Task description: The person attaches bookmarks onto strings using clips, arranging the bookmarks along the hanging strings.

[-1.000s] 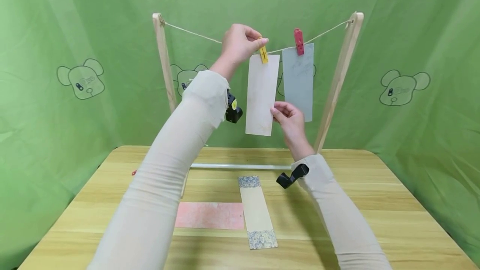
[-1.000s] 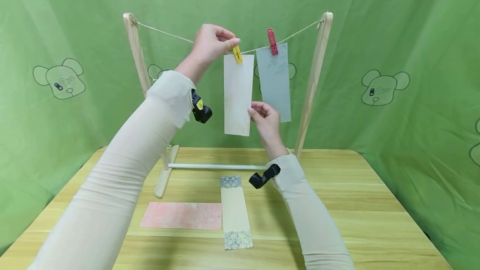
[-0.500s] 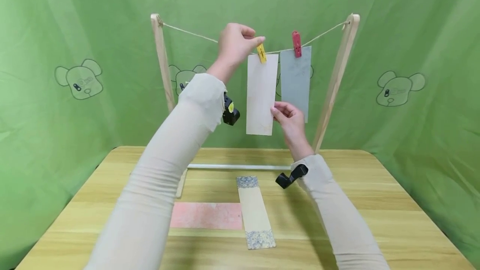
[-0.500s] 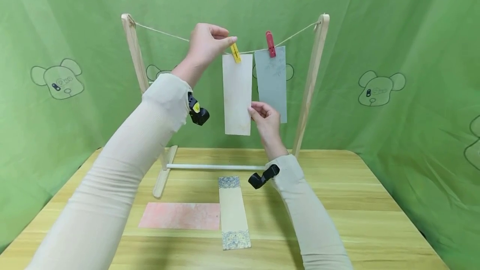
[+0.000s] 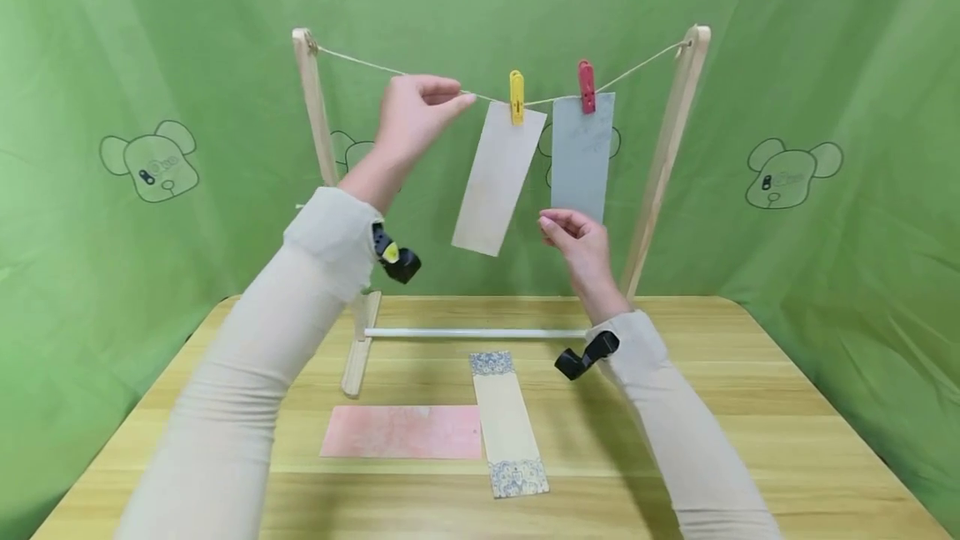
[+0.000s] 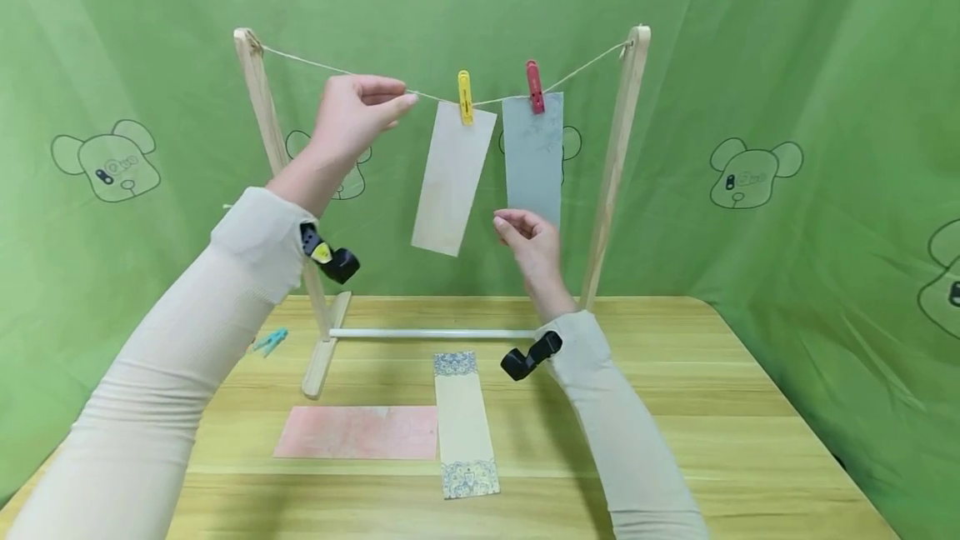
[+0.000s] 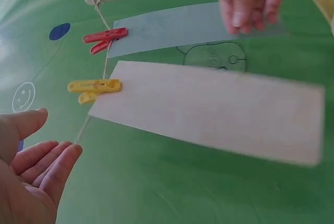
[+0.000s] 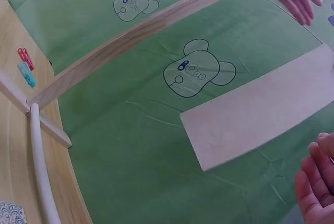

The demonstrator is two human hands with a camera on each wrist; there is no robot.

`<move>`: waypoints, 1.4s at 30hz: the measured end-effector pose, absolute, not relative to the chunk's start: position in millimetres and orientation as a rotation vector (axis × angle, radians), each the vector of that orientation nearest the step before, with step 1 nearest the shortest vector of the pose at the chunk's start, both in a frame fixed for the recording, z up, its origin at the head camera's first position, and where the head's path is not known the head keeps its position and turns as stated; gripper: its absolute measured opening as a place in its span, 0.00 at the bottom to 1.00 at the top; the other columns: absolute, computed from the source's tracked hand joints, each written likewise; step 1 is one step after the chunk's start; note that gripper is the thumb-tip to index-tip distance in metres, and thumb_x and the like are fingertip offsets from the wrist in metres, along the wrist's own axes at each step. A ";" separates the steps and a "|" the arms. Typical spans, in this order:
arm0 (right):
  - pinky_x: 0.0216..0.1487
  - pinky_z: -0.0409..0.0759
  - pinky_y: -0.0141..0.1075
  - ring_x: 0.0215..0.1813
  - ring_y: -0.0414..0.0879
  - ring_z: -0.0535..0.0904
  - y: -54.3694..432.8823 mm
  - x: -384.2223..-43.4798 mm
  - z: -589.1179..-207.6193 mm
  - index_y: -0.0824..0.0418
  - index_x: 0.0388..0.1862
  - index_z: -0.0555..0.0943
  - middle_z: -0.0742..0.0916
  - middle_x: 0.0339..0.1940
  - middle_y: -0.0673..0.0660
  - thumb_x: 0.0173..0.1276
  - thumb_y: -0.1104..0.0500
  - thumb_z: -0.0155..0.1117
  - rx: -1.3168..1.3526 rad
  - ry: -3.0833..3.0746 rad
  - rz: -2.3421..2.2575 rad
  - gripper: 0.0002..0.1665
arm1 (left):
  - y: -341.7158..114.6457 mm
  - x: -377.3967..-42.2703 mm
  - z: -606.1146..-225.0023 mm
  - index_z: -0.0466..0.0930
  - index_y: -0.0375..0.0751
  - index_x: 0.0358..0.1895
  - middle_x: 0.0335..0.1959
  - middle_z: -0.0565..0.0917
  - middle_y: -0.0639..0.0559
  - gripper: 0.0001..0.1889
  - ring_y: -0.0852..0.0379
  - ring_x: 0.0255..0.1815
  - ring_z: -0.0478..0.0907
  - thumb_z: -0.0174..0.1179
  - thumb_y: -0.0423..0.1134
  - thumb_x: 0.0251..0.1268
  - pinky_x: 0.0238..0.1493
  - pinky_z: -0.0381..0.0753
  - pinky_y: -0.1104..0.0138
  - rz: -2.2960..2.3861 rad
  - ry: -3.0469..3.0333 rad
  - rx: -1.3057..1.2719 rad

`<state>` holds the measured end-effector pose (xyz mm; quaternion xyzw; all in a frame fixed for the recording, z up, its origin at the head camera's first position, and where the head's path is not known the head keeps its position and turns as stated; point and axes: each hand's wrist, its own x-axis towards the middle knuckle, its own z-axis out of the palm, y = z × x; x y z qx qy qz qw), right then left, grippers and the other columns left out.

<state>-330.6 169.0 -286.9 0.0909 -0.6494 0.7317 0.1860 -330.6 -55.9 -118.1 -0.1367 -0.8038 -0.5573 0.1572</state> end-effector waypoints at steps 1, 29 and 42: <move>0.39 0.82 0.26 0.36 0.42 0.80 170.2 -329.4 -287.3 0.64 0.39 0.81 0.85 0.32 0.50 0.63 0.67 0.64 0.263 -1.842 2.050 0.06 | -60.1 -328.7 -123.4 0.80 0.41 0.53 0.51 0.83 0.51 0.19 0.61 0.50 0.79 0.66 0.43 0.59 0.51 0.77 0.75 -1.600 -2.297 -0.402; 0.44 0.82 0.30 0.36 0.37 0.80 202.5 -273.2 -357.4 0.74 0.47 0.77 0.85 0.34 0.48 0.65 0.61 0.63 0.285 -2.213 1.853 0.18 | -187.6 -270.8 -355.2 0.74 0.29 0.57 0.51 0.81 0.39 0.22 0.65 0.42 0.81 0.62 0.38 0.63 0.47 0.81 0.72 -1.905 -2.304 -0.096; 0.40 0.83 0.30 0.35 0.40 0.80 203.9 -248.7 -398.4 0.76 0.47 0.77 0.85 0.38 0.62 0.65 0.65 0.62 0.191 -2.314 1.883 0.16 | -235.3 -264.1 -393.0 0.73 0.28 0.57 0.36 0.84 0.68 0.23 0.72 0.38 0.80 0.62 0.39 0.63 0.44 0.79 0.78 -1.945 -2.170 0.097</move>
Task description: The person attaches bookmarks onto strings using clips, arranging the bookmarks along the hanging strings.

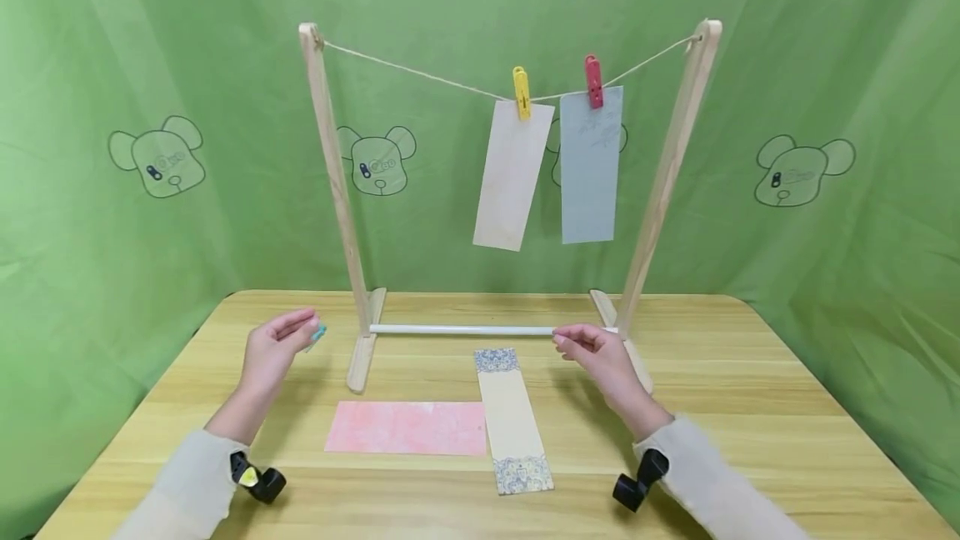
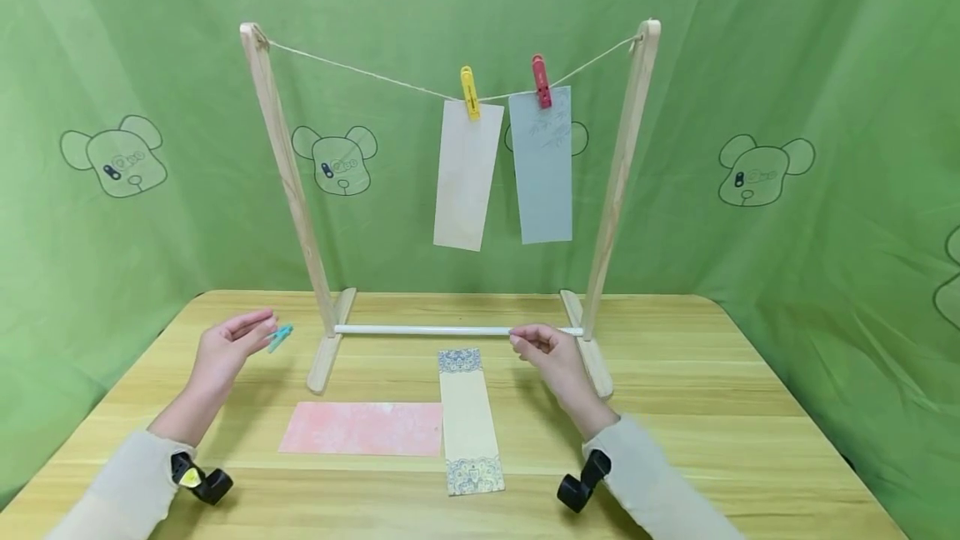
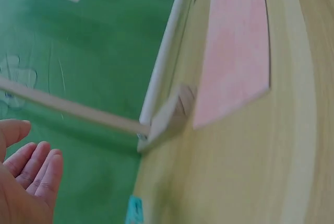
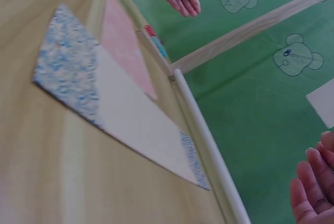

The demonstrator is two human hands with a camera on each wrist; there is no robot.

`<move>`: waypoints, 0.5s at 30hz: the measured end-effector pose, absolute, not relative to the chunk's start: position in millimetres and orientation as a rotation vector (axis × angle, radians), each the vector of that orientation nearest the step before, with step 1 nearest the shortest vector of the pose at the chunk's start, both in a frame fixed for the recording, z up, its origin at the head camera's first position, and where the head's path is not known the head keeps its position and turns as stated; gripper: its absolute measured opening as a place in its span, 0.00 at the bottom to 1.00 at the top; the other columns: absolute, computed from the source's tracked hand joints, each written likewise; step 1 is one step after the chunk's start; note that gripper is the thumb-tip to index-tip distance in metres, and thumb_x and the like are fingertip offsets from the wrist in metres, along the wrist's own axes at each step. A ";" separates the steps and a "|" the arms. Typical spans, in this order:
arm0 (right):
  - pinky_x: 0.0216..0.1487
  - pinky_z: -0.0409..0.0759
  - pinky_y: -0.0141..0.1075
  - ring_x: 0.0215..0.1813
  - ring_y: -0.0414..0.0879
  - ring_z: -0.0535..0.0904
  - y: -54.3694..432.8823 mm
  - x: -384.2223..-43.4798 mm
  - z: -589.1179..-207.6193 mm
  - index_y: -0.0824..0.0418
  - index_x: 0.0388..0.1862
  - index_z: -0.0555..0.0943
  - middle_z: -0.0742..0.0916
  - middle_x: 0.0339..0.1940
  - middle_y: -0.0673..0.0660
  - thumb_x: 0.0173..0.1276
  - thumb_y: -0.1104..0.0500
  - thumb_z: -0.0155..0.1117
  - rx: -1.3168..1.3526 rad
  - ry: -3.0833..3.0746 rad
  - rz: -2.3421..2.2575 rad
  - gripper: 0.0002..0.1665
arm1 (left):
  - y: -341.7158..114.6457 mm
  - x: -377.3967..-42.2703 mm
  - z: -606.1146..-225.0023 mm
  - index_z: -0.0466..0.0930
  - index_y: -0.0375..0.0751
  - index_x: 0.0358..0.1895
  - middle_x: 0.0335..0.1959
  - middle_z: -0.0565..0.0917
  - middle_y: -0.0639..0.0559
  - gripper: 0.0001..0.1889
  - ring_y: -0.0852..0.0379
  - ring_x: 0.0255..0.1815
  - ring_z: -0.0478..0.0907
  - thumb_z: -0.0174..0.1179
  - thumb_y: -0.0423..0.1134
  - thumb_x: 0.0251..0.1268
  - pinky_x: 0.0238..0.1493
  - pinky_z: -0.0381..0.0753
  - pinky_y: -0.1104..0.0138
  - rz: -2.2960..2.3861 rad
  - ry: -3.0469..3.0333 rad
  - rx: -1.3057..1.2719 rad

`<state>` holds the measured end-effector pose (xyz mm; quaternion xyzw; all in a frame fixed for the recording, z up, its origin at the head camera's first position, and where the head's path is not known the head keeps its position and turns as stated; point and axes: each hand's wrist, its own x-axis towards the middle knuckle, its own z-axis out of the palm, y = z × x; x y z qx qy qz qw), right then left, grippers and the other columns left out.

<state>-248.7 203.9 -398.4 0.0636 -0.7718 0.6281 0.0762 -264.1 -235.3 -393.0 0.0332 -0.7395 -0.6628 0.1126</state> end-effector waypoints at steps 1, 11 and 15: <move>0.41 0.83 0.31 0.36 0.39 0.80 203.9 -246.8 -401.7 0.77 0.47 0.77 0.85 0.38 0.63 0.65 0.65 0.62 0.184 -2.324 1.893 0.17 | -237.7 -264.6 -395.5 0.73 0.29 0.57 0.36 0.84 0.68 0.23 0.72 0.38 0.79 0.62 0.39 0.63 0.44 0.79 0.79 -1.945 -2.173 0.127; 0.46 0.83 0.35 0.39 0.44 0.81 206.3 -233.2 -422.3 0.77 0.50 0.75 0.85 0.38 0.59 0.63 0.66 0.62 0.071 -2.378 2.054 0.19 | -266.6 -277.2 -413.5 0.78 0.38 0.51 0.33 0.84 0.69 0.17 0.74 0.36 0.80 0.65 0.31 0.58 0.44 0.76 0.83 -2.013 -2.045 0.300; 0.46 0.82 0.33 0.41 0.45 0.81 205.1 -227.9 -431.4 0.78 0.51 0.74 0.84 0.40 0.61 0.63 0.67 0.62 0.056 -2.388 2.096 0.20 | -279.8 -283.0 -420.1 0.72 0.31 0.59 0.33 0.82 0.70 0.24 0.76 0.35 0.79 0.64 0.32 0.59 0.42 0.77 0.83 -1.917 -2.150 0.295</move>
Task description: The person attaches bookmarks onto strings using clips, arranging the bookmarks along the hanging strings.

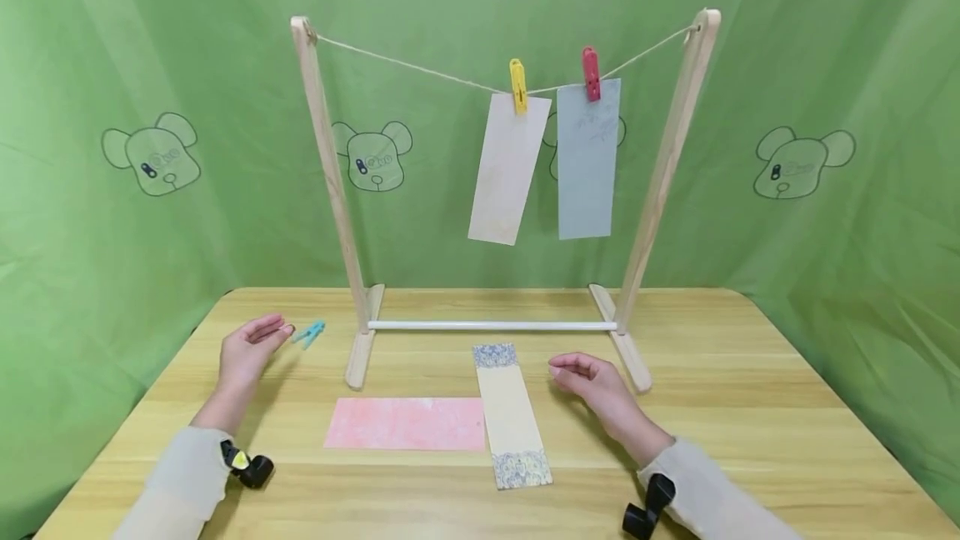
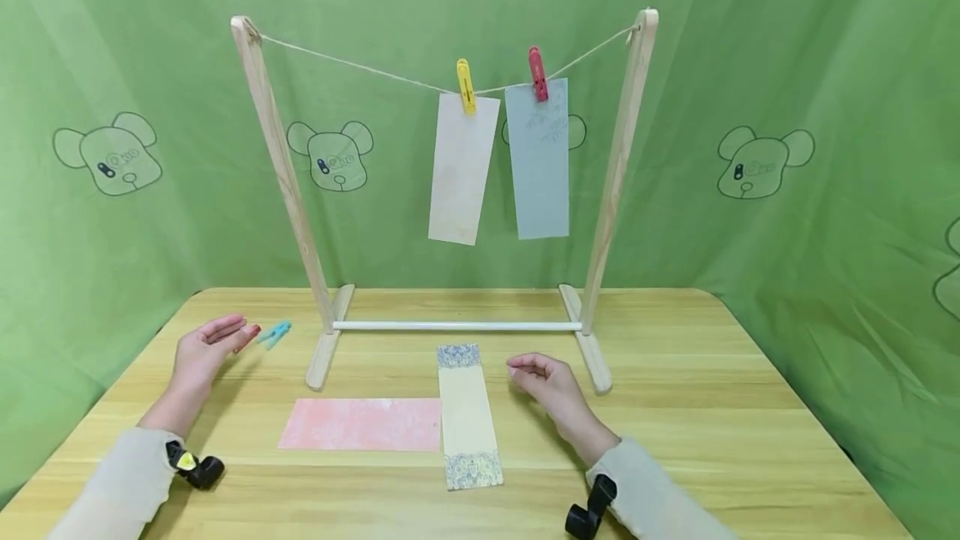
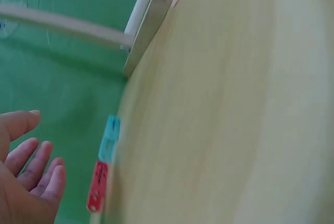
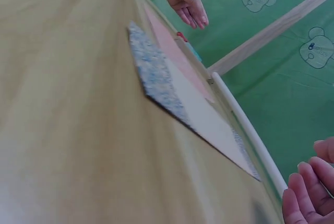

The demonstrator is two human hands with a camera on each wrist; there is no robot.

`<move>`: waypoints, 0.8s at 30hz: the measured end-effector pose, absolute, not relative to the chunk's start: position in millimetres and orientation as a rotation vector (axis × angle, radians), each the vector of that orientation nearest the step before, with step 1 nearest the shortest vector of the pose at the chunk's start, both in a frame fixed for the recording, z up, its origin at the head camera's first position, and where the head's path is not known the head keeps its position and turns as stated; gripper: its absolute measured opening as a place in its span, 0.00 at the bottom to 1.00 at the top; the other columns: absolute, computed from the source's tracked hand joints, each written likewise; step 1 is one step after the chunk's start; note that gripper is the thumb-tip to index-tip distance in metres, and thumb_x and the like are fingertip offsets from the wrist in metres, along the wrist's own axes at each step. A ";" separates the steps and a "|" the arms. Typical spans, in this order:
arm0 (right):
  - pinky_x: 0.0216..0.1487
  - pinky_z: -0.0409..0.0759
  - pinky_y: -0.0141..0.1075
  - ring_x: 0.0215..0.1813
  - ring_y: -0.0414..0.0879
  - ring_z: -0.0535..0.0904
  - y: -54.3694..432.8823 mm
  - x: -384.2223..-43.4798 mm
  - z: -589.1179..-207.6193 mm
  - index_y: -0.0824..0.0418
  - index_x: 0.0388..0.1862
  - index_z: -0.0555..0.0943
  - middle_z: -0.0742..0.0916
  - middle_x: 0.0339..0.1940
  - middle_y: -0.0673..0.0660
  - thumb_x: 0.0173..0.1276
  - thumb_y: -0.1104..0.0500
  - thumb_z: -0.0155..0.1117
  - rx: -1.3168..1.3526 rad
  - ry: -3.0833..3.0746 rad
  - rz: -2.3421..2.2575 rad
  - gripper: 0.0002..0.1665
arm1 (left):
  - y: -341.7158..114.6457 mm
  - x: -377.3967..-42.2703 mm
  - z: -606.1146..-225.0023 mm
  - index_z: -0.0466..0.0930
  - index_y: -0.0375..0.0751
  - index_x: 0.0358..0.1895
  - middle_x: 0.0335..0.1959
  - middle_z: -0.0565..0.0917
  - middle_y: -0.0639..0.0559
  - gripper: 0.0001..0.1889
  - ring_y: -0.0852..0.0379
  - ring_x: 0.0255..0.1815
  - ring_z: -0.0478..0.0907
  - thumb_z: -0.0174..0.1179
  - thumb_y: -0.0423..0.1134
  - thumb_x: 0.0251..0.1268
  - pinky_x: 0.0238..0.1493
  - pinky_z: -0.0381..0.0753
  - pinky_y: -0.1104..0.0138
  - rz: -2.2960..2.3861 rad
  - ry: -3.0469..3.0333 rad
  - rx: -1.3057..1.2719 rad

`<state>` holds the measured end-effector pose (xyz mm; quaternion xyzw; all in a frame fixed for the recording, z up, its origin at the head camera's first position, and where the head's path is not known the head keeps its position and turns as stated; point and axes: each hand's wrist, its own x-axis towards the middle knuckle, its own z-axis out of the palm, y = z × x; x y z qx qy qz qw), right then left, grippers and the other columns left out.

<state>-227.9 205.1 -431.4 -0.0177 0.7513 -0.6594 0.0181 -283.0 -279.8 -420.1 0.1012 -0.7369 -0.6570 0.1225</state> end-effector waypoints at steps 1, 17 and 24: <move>0.46 0.82 0.33 0.41 0.45 0.81 204.3 -226.4 -433.9 0.78 0.51 0.73 0.84 0.41 0.62 0.63 0.67 0.61 -0.059 2.327 -2.047 0.20 | -282.6 -285.1 -421.6 0.69 0.28 0.60 0.34 0.82 0.69 0.26 0.77 0.35 0.78 0.64 0.32 0.59 0.42 0.77 0.83 -1.908 -2.172 0.302; 0.51 0.76 0.39 0.47 0.48 0.76 179.6 -216.6 -445.8 0.66 0.50 0.78 0.83 0.48 0.57 0.57 0.60 0.71 -0.166 2.751 -1.537 0.23 | -304.4 -293.0 -432.7 0.69 0.30 0.61 0.26 0.78 0.73 0.26 0.77 0.29 0.74 0.62 0.29 0.59 0.36 0.78 0.81 -1.959 -2.052 0.598; 0.58 0.74 0.50 0.53 0.55 0.74 171.6 -212.2 -450.3 0.69 0.53 0.76 0.79 0.51 0.62 0.49 0.56 0.77 -0.223 2.893 -1.336 0.34 | -308.3 -293.6 -435.8 0.70 0.34 0.61 0.37 0.78 0.64 0.26 0.73 0.35 0.72 0.63 0.27 0.56 0.37 0.76 0.82 -1.963 -1.965 0.675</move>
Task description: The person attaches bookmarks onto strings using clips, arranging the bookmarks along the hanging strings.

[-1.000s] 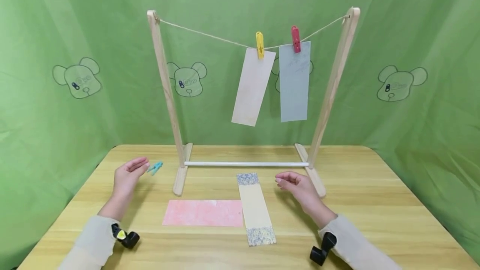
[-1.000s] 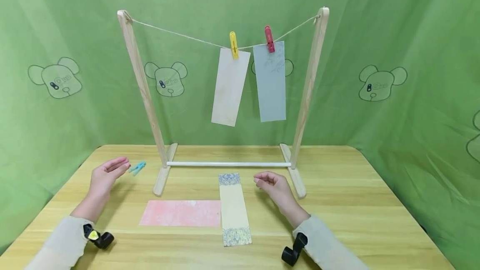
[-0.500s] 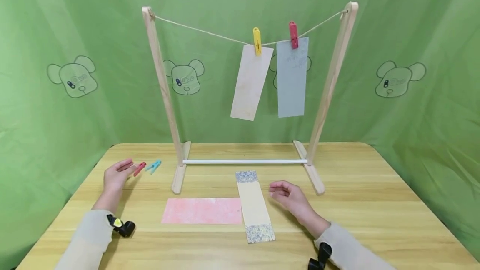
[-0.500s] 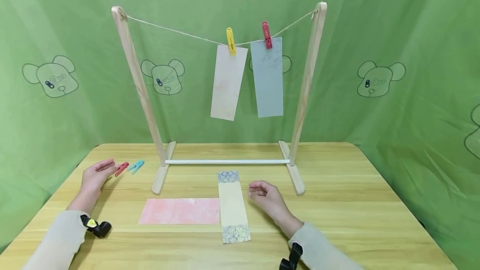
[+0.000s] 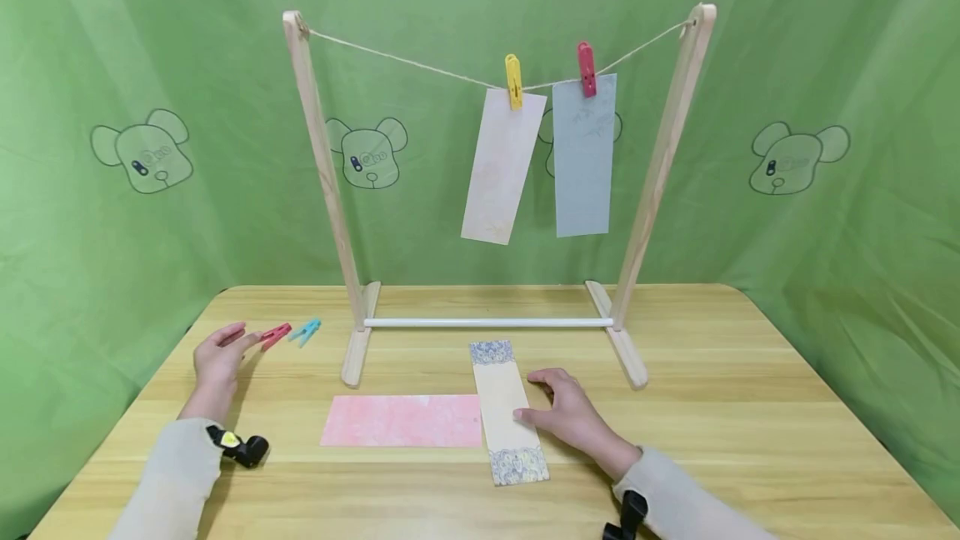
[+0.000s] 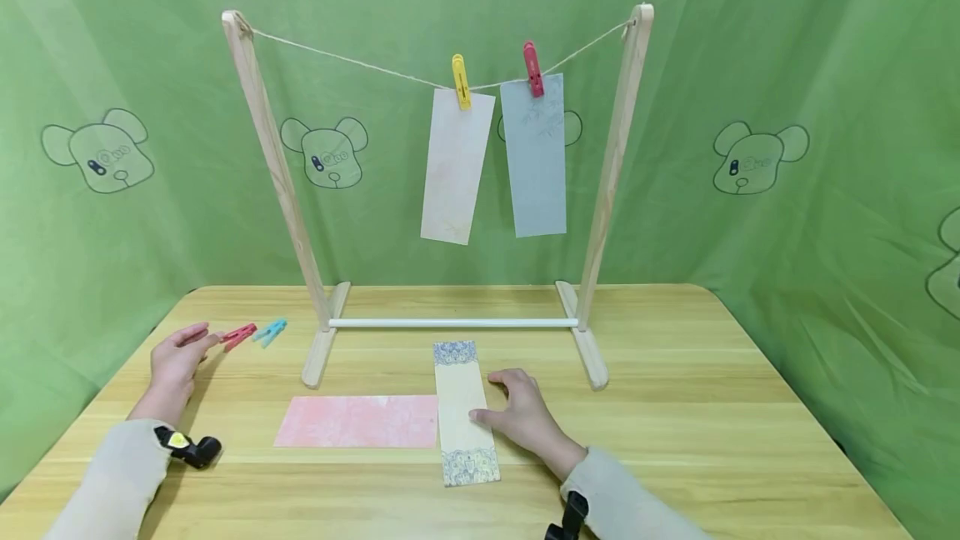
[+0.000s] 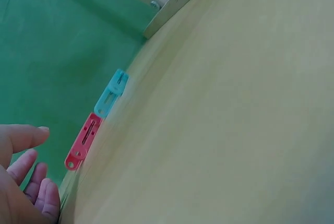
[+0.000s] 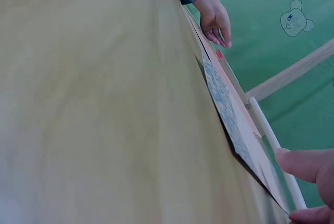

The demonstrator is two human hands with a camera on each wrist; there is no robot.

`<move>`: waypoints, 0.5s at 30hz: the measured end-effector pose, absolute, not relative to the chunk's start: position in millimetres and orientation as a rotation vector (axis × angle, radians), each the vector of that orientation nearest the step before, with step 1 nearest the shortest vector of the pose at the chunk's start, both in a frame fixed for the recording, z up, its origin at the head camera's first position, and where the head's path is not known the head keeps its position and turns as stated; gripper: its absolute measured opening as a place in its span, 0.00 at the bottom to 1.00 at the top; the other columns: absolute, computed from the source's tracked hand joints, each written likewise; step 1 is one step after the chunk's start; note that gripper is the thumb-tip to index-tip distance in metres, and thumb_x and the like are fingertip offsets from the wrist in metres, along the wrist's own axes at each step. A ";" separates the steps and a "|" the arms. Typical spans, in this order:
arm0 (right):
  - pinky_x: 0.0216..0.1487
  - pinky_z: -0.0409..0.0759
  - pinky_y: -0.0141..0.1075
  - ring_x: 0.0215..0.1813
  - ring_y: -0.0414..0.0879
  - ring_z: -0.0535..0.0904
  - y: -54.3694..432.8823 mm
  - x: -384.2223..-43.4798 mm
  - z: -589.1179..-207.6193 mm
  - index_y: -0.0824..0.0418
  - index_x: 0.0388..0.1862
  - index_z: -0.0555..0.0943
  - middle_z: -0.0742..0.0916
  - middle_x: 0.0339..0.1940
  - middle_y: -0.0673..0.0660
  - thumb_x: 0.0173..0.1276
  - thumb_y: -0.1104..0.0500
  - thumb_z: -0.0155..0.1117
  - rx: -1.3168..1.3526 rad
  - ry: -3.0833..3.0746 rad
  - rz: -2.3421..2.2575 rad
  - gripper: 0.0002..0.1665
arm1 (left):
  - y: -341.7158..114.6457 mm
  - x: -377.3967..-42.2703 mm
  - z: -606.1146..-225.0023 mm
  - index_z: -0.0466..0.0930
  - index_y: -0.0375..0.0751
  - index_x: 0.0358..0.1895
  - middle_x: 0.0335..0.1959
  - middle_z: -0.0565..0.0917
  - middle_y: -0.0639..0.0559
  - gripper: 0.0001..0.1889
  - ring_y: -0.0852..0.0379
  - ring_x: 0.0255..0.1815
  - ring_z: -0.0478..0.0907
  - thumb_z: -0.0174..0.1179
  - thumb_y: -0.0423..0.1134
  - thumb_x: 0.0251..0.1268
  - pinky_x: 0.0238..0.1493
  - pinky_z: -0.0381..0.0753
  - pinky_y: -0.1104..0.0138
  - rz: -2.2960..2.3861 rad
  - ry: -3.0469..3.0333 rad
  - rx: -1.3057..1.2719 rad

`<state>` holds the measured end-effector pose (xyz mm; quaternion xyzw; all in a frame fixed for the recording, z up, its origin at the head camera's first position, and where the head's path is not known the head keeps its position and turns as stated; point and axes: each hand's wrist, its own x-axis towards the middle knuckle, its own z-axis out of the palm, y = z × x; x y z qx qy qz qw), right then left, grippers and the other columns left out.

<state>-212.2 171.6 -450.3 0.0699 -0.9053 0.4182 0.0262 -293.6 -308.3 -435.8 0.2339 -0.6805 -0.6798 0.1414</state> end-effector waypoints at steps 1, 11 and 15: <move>0.60 0.73 0.51 0.55 0.57 0.72 170.5 -211.6 -451.0 0.70 0.54 0.75 0.77 0.53 0.63 0.48 0.55 0.78 0.220 -2.805 1.272 0.37 | -309.6 -294.5 -436.7 0.68 0.34 0.62 0.43 0.78 0.59 0.28 0.71 0.37 0.71 0.63 0.28 0.57 0.41 0.76 0.82 -1.945 -1.991 0.681; 0.63 0.68 0.56 0.63 0.62 0.61 162.1 -208.3 -448.4 0.74 0.62 0.68 0.69 0.63 0.68 0.35 0.47 0.83 0.288 -2.902 1.126 0.58 | -322.9 -302.9 -442.9 0.50 0.29 0.71 0.70 0.55 0.29 0.38 0.35 0.69 0.55 0.60 0.31 0.60 0.71 0.57 0.52 -1.690 -2.466 0.490; 0.64 0.68 0.54 0.63 0.61 0.62 161.0 -207.9 -445.4 0.74 0.60 0.69 0.70 0.62 0.68 0.35 0.50 0.83 0.316 -2.928 1.076 0.55 | -325.8 -301.1 -443.2 0.52 0.24 0.69 0.68 0.58 0.27 0.37 0.33 0.68 0.56 0.61 0.31 0.59 0.70 0.57 0.50 -1.594 -2.596 0.410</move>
